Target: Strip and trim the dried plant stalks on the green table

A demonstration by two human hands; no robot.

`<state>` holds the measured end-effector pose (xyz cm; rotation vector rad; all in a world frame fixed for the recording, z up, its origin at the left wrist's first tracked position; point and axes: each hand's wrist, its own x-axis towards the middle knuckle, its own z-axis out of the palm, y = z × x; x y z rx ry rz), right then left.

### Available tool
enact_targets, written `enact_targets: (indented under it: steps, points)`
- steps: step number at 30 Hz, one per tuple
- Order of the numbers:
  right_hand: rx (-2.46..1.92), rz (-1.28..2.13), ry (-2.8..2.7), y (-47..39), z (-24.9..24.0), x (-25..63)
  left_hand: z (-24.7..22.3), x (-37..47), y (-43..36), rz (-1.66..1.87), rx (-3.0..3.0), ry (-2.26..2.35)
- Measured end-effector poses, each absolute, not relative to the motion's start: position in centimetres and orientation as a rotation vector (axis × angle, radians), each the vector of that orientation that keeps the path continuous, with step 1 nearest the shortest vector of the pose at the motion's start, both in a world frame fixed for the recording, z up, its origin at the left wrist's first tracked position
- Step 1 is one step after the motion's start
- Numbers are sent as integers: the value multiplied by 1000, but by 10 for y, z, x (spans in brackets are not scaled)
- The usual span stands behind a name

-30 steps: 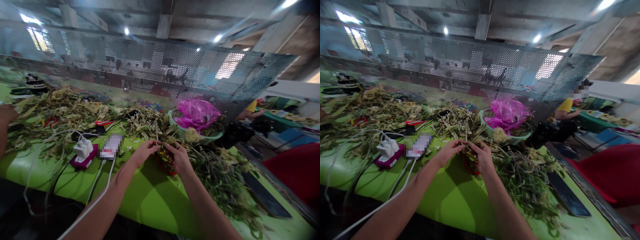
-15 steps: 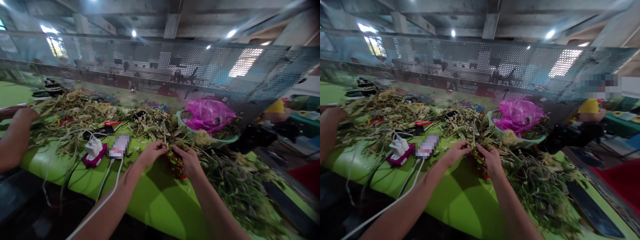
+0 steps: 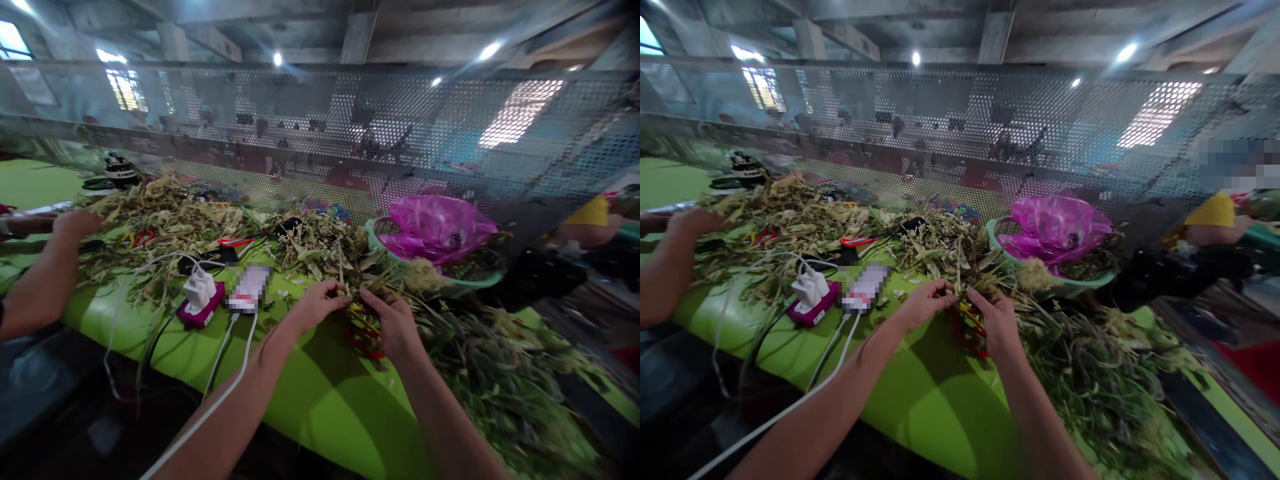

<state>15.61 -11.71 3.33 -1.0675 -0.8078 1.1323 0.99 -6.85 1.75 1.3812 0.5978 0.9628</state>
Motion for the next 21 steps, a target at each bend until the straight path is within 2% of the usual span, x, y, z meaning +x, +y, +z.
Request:
enact_targets:
  steps: [6,14,21]
  points:
    - [-1106,1247,-713,-115,32,161,18,12,-71,936,1401,546]
    - [-1056,1093,-777,-116,32,159,15,12,-69,932,1503,647]
    - [-1060,1183,-767,-115,27,158,15,14,-69,969,1405,605]
